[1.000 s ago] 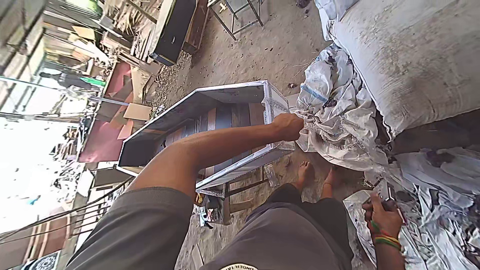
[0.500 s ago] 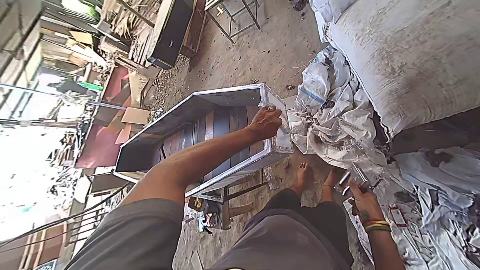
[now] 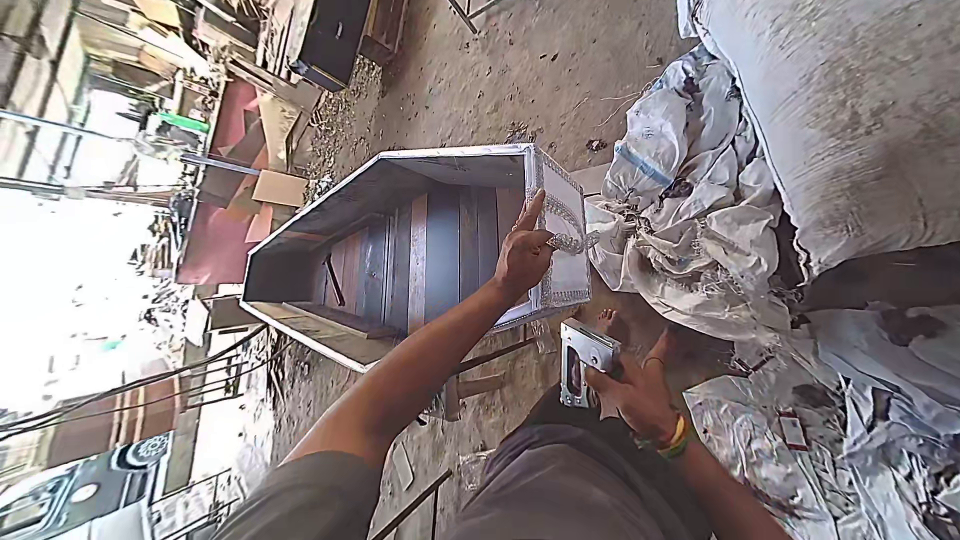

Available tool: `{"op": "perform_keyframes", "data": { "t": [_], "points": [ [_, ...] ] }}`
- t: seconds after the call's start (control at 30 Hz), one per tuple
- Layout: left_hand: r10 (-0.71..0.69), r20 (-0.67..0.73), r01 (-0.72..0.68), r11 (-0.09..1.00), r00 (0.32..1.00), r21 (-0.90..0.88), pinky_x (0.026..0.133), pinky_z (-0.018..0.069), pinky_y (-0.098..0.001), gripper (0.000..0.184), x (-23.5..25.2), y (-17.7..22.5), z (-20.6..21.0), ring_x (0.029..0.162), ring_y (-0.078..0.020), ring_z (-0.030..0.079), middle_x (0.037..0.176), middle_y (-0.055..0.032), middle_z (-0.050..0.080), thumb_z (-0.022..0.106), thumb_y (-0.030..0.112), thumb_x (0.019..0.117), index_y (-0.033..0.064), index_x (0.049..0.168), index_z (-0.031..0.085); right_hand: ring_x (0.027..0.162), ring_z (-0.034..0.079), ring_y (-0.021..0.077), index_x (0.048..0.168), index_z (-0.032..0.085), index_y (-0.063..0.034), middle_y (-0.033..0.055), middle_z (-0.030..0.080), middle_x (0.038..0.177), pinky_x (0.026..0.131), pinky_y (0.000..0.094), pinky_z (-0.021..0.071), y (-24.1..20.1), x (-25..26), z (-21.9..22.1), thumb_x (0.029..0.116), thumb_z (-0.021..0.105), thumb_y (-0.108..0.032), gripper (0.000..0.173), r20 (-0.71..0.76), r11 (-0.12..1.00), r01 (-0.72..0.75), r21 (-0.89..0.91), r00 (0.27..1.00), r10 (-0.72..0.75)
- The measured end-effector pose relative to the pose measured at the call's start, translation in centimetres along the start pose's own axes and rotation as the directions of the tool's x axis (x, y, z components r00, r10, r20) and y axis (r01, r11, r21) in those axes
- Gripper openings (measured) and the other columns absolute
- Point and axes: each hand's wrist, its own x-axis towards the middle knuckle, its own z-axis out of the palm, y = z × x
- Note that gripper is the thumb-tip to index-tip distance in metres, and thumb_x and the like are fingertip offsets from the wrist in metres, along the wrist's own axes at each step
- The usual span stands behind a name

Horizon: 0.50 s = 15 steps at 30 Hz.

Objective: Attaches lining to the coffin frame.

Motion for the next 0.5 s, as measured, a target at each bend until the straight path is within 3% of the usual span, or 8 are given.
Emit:
{"op": "perform_keyframes", "data": {
  "t": [0.1, 0.33, 0.43, 0.5],
  "points": [
    [-0.017, -0.008, 0.017, 0.999, 1.000, -0.031, 0.106, 0.0528, -0.0383, 0.017, -0.1, 0.1, 0.1, 0.137, -0.0191, 0.055, 0.161, -0.0128, 0.043, 0.064, 0.005, 0.0923, 0.0025, 0.082, 0.078, 0.083, 0.070, 0.0035, 0.109, 0.068, -0.0096, -0.0058, 0.073, 0.090, 0.080, 0.0235, 0.0596, -1.3, 2.1, -0.4, 0.0906, 0.070, -0.017, 0.020, 0.103, 0.999, -0.010, 0.049, 0.995, 0.005],
    [0.039, -0.068, -0.041, 0.999, 0.997, -0.034, 0.102, 0.0557, -0.0355, 0.020, -0.5, -0.2, 0.5, 0.131, -0.0210, 0.061, 0.155, -0.0190, 0.050, 0.058, 0.001, 0.0937, 0.0001, 0.087, 0.077, 0.072, 0.066, 0.0013, 0.098, 0.066, -0.0146, -0.0095, 0.069, 0.080, 0.069, 0.0223, 0.0572, -2.3, 6.2, -2.0, 0.0915, 0.073, -0.029, 0.017, 0.297, 0.996, -0.057, -0.062, 0.952, 0.072],
    [0.038, -0.083, -0.043, 0.998, 0.996, -0.053, 0.096, 0.0582, -0.0328, 0.020, -0.4, -0.1, 0.6, 0.124, -0.0194, 0.066, 0.153, -0.0209, 0.051, 0.058, 0.000, 0.0936, -0.0003, 0.086, 0.077, 0.082, 0.067, -0.0006, 0.102, 0.070, -0.0128, -0.0089, 0.070, 0.087, 0.079, 0.0243, 0.0575, -2.3, 6.9, -2.4, 0.0873, 0.075, -0.043, 0.034, 0.257, 0.966, -0.037, -0.255, 0.961, 0.105],
    [0.038, -0.083, -0.042, 0.998, 0.996, -0.050, 0.097, 0.0580, -0.0331, 0.020, -0.5, -0.1, 0.7, 0.124, -0.0203, 0.065, 0.153, -0.0214, 0.051, 0.058, -0.001, 0.0931, -0.0011, 0.085, 0.076, 0.085, 0.066, -0.0039, 0.102, 0.072, -0.0128, -0.0101, 0.071, 0.088, 0.081, 0.0221, 0.0566, -2.3, 7.0, -2.2, 0.0861, 0.075, -0.045, 0.036, 0.209, 0.938, 0.000, -0.348, 0.975, 0.078]
  ]
}}
